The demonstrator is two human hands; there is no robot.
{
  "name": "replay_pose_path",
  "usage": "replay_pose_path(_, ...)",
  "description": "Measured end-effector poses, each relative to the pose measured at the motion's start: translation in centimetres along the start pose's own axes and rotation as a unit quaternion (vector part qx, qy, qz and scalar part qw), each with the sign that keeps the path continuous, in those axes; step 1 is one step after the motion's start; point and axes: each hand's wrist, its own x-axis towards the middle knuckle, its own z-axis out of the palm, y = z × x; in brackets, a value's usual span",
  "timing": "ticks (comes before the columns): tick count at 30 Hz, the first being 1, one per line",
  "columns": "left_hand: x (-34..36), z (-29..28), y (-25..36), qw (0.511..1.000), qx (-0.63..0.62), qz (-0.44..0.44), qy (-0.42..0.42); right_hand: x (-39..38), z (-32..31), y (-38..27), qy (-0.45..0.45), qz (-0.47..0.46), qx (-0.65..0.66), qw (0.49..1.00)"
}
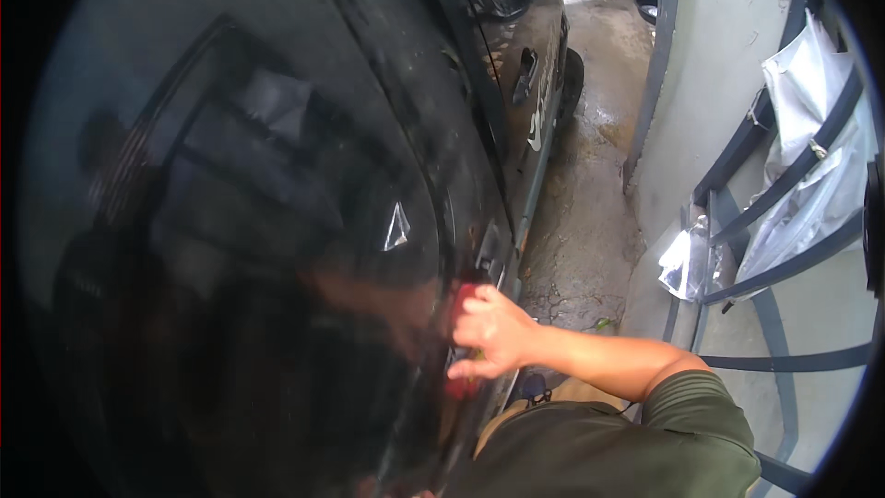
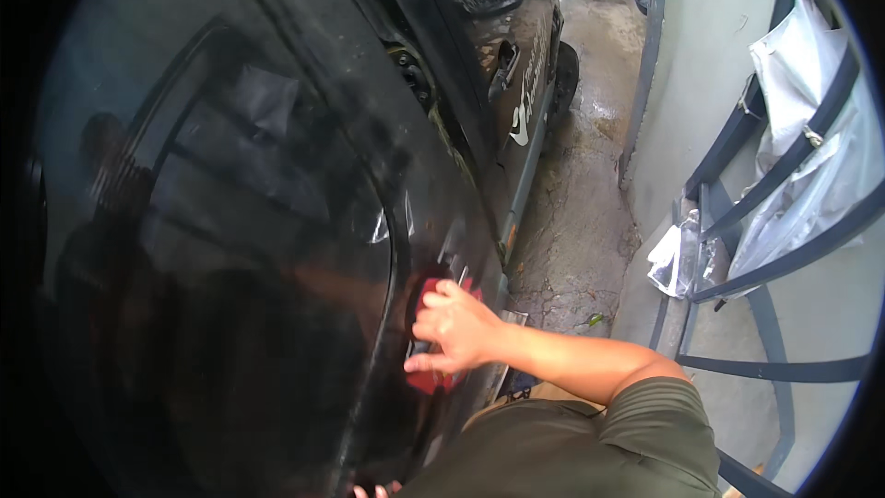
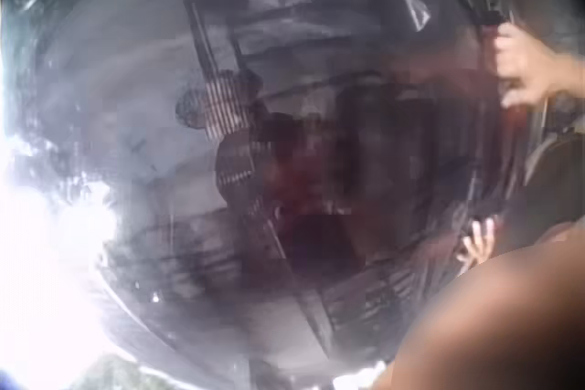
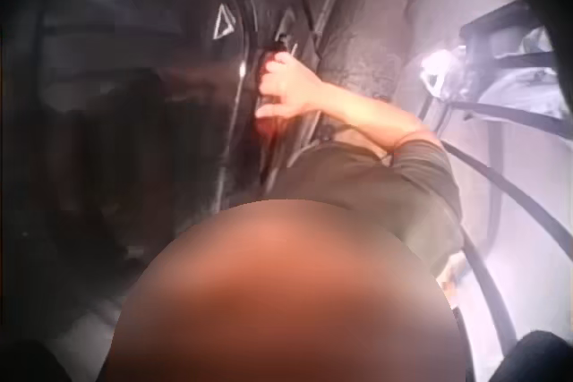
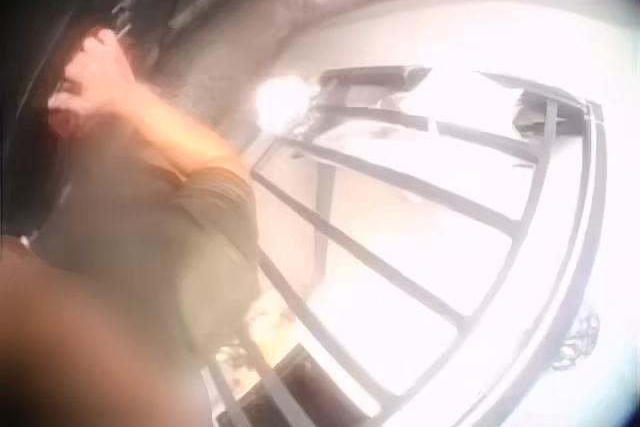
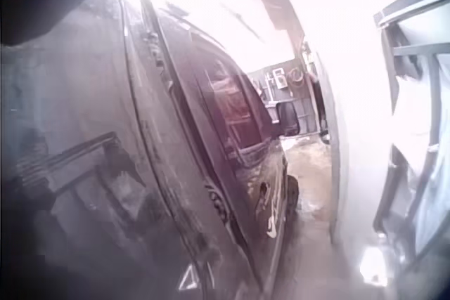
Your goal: The person unscrews a screw from a black vehicle panel using a screwdriver, handles the screw, and then attempts to use the screwdriver on a different part of the panel.
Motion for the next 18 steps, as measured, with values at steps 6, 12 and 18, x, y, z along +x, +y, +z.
replay_pose_path(6, 6.9, 0.6, 0.1, 0.988, -0.052, -0.061, -0.133, 0.6, 1.8, 6.2, 0.186, -0.109, 0.010, 0.976)
replay_pose_path(12, 15.5, 8.3, 2.1, 0.965, 0.074, -0.246, -0.046, 4.8, 2.5, 13.7, 0.266, -0.145, -0.006, 0.953)
replay_pose_path(18, 13.2, 8.0, 1.8, 0.961, -0.090, -0.251, -0.075, 4.1, 2.2, 12.2, 0.159, -0.122, -0.105, 0.974)
